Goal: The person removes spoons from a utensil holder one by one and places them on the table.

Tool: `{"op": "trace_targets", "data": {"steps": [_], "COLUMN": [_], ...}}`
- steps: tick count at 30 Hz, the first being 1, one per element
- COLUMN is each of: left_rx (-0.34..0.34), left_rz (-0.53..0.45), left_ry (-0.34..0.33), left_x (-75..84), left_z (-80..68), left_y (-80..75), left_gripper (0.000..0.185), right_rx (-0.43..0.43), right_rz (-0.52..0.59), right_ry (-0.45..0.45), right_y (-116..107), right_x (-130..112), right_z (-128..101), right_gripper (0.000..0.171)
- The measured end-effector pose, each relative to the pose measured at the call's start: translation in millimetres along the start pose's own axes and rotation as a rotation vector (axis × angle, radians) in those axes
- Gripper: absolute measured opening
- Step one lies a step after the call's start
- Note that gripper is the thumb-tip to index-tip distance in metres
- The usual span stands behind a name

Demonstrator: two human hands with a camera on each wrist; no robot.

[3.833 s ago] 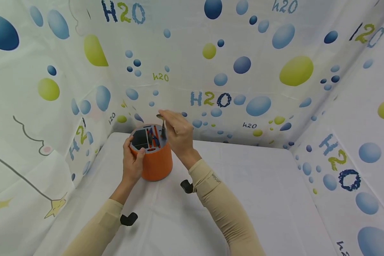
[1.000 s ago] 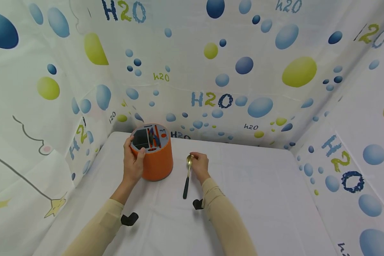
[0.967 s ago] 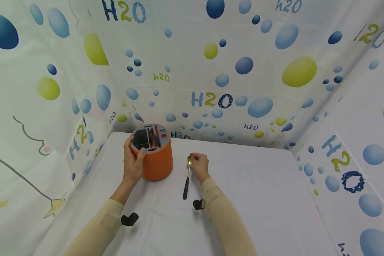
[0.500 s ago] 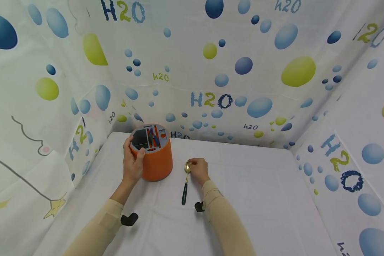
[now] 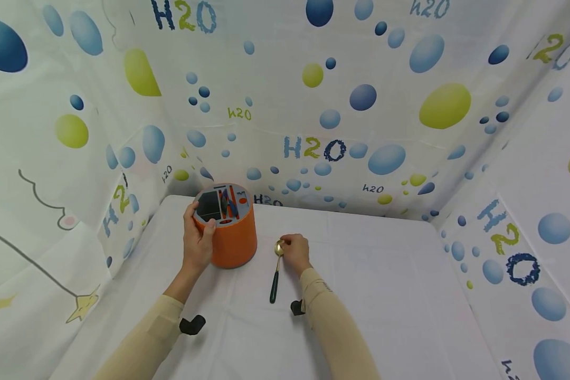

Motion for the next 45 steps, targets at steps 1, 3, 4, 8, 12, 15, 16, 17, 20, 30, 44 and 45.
{"op": "trace_targets", "data": {"steps": [1,3,4,8,12,15,16,17,20,30,44,45], "left_rx": [0.000,0.001,0.003,0.010,0.015,0.008,0.006,0.006,0.007,0.015,0.017,0.015], "left_rz": [0.000,0.001,0.000,-0.017,-0.043,-0.055,-0.056,-0.057,-0.058,-0.035,-0.005,-0.002], "left_ry": [-0.003,-0.005,-0.003,0.013,0.026,0.020,0.016,0.014,0.012,-0.014,-0.020,-0.019], "left_x": [0.3,0.5,0.9,1.9,4.6,22.3,28.2,33.8,43.0,42.3,0.5,0.8], "left_z": [0.1,0.3,0.4,1.5,2.2,0.5,-0.2,-0.9,-2.2,-3.5,0.1,0.0], "left_y": [0.0,0.1,0.1,0.4,1.9,5.3,6.3,7.2,8.3,8.4,0.3,0.2], "left_gripper": [0.067,0.066,0.067,0.066,0.066,0.064,0.064,0.063,0.063,0.064,0.066,0.066], "right_rx": [0.000,-0.001,-0.001,0.007,0.014,0.018,0.021,0.024,0.032,0.063,0.122,0.122], "right_rz": [-0.004,-0.011,-0.017,-0.039,-0.043,-0.047,-0.050,-0.055,-0.067,-0.112,-0.184,-0.184], "right_ry": [0.001,0.002,0.000,-0.024,-0.033,-0.041,-0.048,-0.055,-0.071,-0.112,-0.171,-0.171], "right_y": [-1,-2,-3,-6,-5,-4,-4,-3,-2,-1,-2,-1], "right_x": [0,-1,-1,-4,-5,-6,-6,-6,-5,-7,-10,-10], "right_z": [0,-1,-2,-5,-7,-7,-7,-7,-7,-9,-13,-12], "right_gripper": [0.020,0.020,0.021,0.022,0.023,0.022,0.022,0.022,0.021,0.020,0.020,0.020]}}
Point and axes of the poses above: each hand's wrist, its own z-axis towards the middle knuckle, its own y-axis out of the palm, x = y × z, the point moved 7 cm from there along z, towards the middle knuckle, and after that the axes turned 15 degrees about -z, right-handed, at the moved point
